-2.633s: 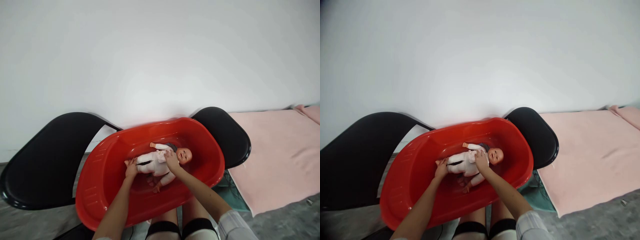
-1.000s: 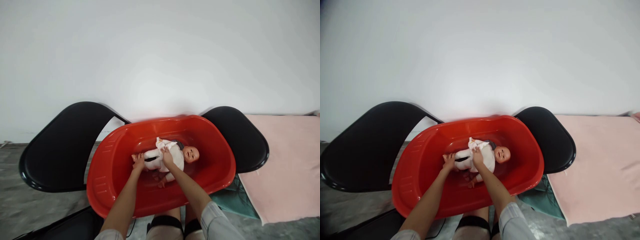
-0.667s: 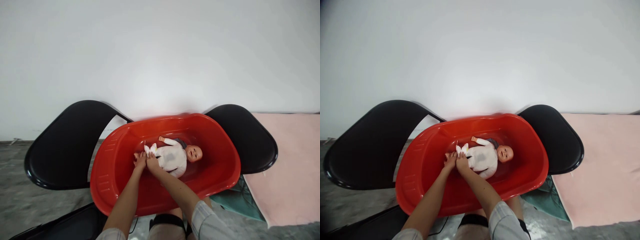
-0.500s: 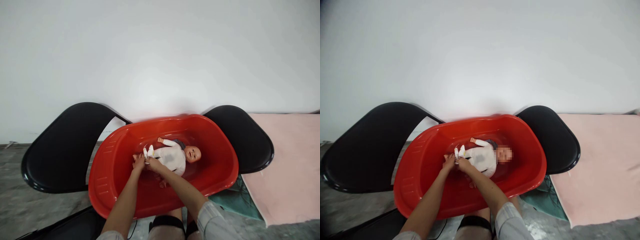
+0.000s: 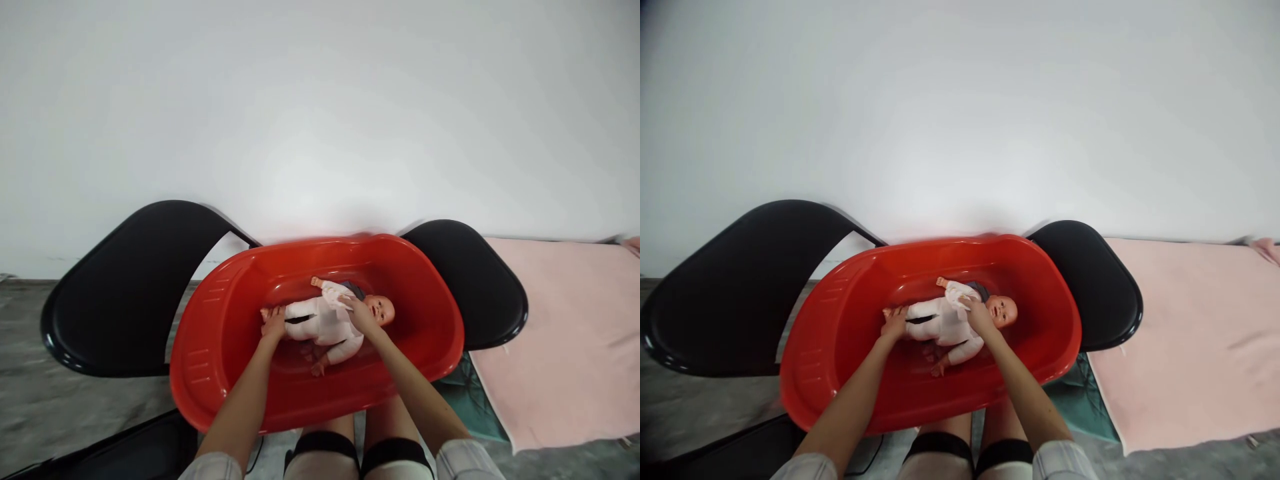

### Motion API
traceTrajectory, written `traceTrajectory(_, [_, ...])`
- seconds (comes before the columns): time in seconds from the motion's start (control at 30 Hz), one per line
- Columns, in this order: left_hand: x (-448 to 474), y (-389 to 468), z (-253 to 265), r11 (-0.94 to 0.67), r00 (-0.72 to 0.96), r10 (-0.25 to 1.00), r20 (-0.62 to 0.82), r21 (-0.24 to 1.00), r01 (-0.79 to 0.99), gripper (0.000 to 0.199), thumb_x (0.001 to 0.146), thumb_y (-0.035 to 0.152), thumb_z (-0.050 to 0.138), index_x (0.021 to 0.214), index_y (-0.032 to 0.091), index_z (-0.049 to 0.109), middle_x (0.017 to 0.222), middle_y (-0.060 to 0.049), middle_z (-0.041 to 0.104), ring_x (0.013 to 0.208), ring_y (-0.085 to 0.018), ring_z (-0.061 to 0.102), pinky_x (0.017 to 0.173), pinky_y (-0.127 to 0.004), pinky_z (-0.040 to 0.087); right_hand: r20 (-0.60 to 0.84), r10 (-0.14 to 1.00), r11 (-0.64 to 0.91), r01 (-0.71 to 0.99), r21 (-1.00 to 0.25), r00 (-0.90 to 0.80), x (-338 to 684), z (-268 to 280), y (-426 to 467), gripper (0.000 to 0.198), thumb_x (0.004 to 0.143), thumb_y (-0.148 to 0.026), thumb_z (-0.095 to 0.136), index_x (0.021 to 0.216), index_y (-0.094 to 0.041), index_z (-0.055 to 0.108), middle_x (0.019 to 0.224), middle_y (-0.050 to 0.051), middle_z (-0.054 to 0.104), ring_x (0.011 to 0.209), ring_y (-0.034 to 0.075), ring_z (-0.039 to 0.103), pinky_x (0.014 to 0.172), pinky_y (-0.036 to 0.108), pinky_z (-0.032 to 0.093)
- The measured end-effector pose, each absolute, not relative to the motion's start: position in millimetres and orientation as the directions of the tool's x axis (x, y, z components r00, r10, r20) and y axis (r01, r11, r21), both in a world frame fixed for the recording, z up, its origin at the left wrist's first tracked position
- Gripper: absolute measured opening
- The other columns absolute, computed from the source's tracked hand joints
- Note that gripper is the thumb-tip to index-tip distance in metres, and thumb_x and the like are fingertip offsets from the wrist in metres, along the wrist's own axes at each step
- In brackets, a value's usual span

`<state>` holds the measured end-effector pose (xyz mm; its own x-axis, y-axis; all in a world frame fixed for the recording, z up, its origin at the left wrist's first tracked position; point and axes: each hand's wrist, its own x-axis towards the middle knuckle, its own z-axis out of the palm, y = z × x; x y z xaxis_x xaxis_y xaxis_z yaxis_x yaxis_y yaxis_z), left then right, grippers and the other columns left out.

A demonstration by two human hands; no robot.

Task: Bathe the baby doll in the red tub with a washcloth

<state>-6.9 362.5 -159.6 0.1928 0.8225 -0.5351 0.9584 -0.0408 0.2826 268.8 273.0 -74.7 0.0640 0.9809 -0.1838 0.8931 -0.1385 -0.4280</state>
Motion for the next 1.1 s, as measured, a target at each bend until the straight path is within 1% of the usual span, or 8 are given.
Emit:
traceTrajectory(0.13, [-6.6,361.5,-156.5,-0.058,0.204,0.819,-0.537,0.277,0.959,0.094,0.071,0.017,0.070,0.157,0.022,0.033,0.168,-0.015,0.026,0.155,-0.035,0.022,0.111,-0.053,0.043,-0.323,0.927,-0.286,0.917,-0.279,0.191,255.5,-96.9,254.8,0.044,0.092,-0.014,0.057,0.134,-0.022,0.067,0.138,0.015,0.060,0.123,0.028,0.060,0.103,0.034,0.045])
traceTrajectory(0.27, [-5.2,360.8,-149.8,-0.067,0.205,0.804,-0.558,0.258,0.964,0.102,0.067,0.015,0.075,0.158,0.023,0.031,0.170,-0.014,0.023,0.156,-0.033,0.020,0.114,-0.052,0.041,-0.395,0.883,-0.381,0.877,-0.292,0.252,227.1,-112.4,254.0,0.039,0.094,-0.019,0.057,0.133,-0.014,0.060,0.136,0.018,0.055,0.107,0.025,0.066,0.089,0.032,0.049])
traceTrajectory(0.43, [-2.3,359.5,-141.7,-0.059,0.171,0.774,-0.610,0.199,0.978,0.115,0.062,0.008,0.079,0.161,0.027,0.024,0.173,-0.012,0.013,0.158,-0.033,0.013,0.115,-0.052,0.042,-0.451,0.890,-0.284,0.859,-0.427,0.071,186.4,-120.4,273.1,0.037,0.091,-0.022,0.064,0.128,-0.019,0.057,0.136,0.013,0.056,0.093,0.020,0.068,0.084,0.030,0.050])
traceTrajectory(0.57, [-2.1,358.3,-139.4,-0.071,0.161,0.731,-0.663,0.161,0.984,0.124,0.060,0.007,0.081,0.162,0.034,0.016,0.174,-0.010,0.000,0.159,-0.034,0.003,0.112,-0.058,0.042,-0.460,0.888,-0.209,0.901,-0.380,0.013,153.8,-122.9,285.4,0.042,0.094,-0.015,0.056,0.135,-0.015,0.055,0.145,0.022,0.051,0.103,0.027,0.068,0.088,0.037,0.053])
traceTrajectory(0.7, [-3.1,358.7,-143.6,-0.087,0.161,0.716,-0.679,0.141,0.986,0.121,0.063,0.004,0.075,0.162,0.035,0.013,0.174,-0.009,-0.003,0.160,-0.031,0.002,0.113,-0.057,0.041,-0.467,0.883,-0.152,0.914,-0.375,-0.044,128.4,-125.4,293.7,0.041,0.097,-0.009,0.045,0.135,-0.009,0.059,0.154,0.027,0.042,0.115,0.032,0.065,0.097,0.044,0.053])
traceTrajectory(0.8, [-5.1,360.0,-149.0,-0.078,0.171,0.729,-0.663,0.167,0.983,0.110,0.071,0.016,0.074,0.163,0.029,0.014,0.174,-0.012,0.000,0.159,-0.032,0.004,0.114,-0.058,0.040,-0.468,0.876,-0.118,0.889,-0.442,-0.117,114.2,-133.2,296.9,0.038,0.100,-0.010,0.041,0.130,-0.007,0.064,0.152,0.026,0.045,0.107,0.029,0.068,0.095,0.043,0.054])
traceTrajectory(0.9, [-7.7,361.5,-153.3,-0.098,0.200,0.729,-0.655,0.190,0.977,0.113,0.070,0.029,0.078,0.163,0.026,0.014,0.174,-0.014,0.002,0.159,-0.033,0.005,0.115,-0.056,0.038,-0.443,0.884,-0.104,0.858,-0.503,-0.153,108.3,-143.4,298.1,0.038,0.099,-0.010,0.042,0.130,-0.006,0.064,0.143,0.022,0.055,0.107,0.027,0.067,0.097,0.037,0.052])
traceTrajectory(1.1, [-7.9,363.4,-156.1,-0.122,0.217,0.732,-0.646,0.190,0.974,0.121,0.066,0.024,0.082,0.164,0.018,0.012,0.173,-0.019,0.001,0.159,-0.037,0.004,0.118,-0.052,0.035,-0.406,0.856,-0.070,0.706,-0.704,-0.319,138.7,-136.9,302.2,0.049,0.081,-0.003,0.061,0.124,-0.024,0.072,0.135,0.007,0.068,0.124,0.027,0.061,0.108,0.035,0.045])
